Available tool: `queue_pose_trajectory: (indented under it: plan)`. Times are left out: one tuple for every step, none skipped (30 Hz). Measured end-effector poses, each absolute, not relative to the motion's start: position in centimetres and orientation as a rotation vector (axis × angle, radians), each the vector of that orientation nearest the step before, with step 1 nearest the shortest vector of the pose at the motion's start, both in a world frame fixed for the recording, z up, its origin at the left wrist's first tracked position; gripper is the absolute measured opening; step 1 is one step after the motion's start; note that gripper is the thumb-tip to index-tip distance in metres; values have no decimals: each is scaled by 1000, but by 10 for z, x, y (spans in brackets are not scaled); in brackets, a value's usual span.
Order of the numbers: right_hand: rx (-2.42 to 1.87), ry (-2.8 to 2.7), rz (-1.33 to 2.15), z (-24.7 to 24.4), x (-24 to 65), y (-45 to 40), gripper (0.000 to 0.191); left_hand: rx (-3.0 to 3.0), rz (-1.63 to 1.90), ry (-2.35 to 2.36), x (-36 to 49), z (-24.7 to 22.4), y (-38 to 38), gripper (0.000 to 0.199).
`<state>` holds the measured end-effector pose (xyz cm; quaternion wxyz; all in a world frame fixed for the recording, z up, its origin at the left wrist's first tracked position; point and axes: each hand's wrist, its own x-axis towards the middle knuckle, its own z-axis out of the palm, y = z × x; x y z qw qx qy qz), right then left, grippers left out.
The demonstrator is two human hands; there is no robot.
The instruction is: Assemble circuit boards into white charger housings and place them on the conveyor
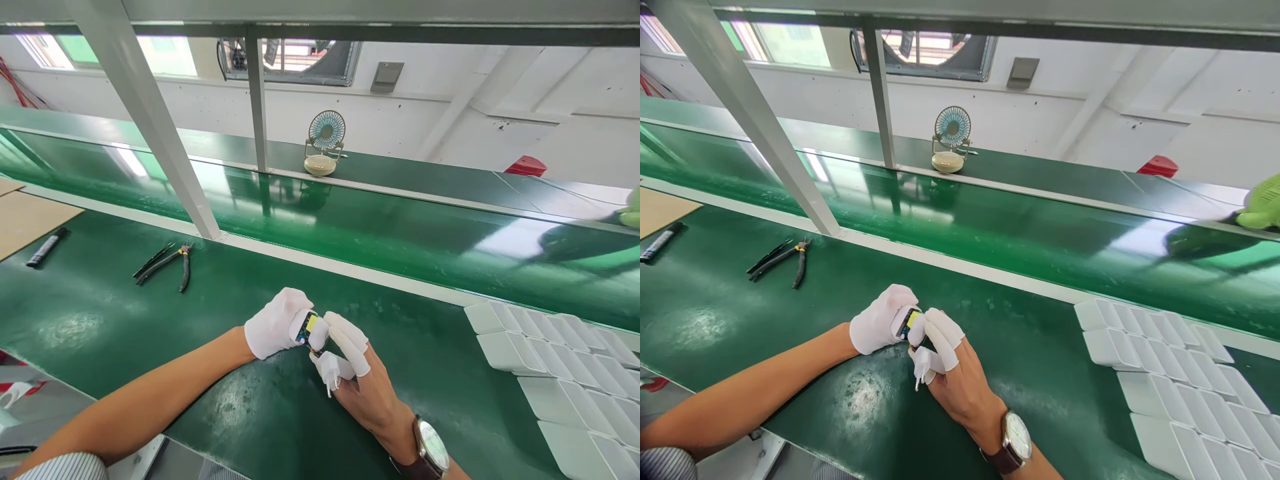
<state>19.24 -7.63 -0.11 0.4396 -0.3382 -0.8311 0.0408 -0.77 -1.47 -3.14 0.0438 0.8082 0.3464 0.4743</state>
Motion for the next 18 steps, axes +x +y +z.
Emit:
queue_pose_trajectory:
  plan:
    - [-828, -2063, 95, 0, 192, -76, 63, 2469, 1509, 1027, -8, -34, -15, 30]
    - [-816, -2062, 92, 1, 192, -76, 64, 2470, 1540, 999, -8, -35, -15, 32]
    - [-803, -2063, 96, 3, 191, -76, 64, 2473, 1551, 977, -8, -36, -15, 33]
    - [-792, -2069, 108, 4, 191, -76, 64, 2475, 1551, 964, -8, -35, -15, 34]
    - [-786, -2074, 124, 6, 191, -76, 64, 2479, 1545, 953, -8, -33, -15, 34]
    - [-782, -2079, 136, 7, 191, -76, 65, 2486, 1536, 947, -8, -32, -14, 34]
    - [-779, -2083, 139, 8, 191, -76, 65, 2497, 1526, 942, -9, -30, -14, 34]
    - [-775, -2084, 134, 8, 191, -77, 66, 2511, 1513, 938, -9, -29, -14, 33]
    - [-776, -2084, 125, 7, 192, -77, 66, 2527, 1498, 936, -9, -28, -14, 33]
    - [-781, -2085, 118, 7, 192, -77, 66, 2538, 1486, 941, -10, -29, -14, 33]
    - [-788, -2087, 114, 6, 192, -77, 66, 2542, 1479, 952, -10, -30, -14, 33]
    - [-796, -2088, 112, 4, 192, -78, 66, 2539, 1481, 965, -10, -31, -15, 33]
    - [-807, -2087, 110, 3, 192, -78, 66, 2531, 1489, 979, -9, -32, -15, 33]
    - [-815, -2084, 106, 3, 192, -77, 66, 2523, 1489, 1001, -8, -32, -16, 32]
    - [-823, -2083, 103, 2, 192, -77, 66, 2525, 1456, 1029, -6, -31, -16, 28]
    - [-833, -2086, 103, 2, 192, -77, 66, 2542, 1371, 1046, -4, -28, -16, 20]
    - [-842, -2096, 106, 2, 191, -77, 65, 2571, 1243, 1043, -2, -24, -16, 10]
    - [-851, -2110, 114, 3, 191, -77, 63, 2600, 1100, 1030, 1, -19, -16, 10]
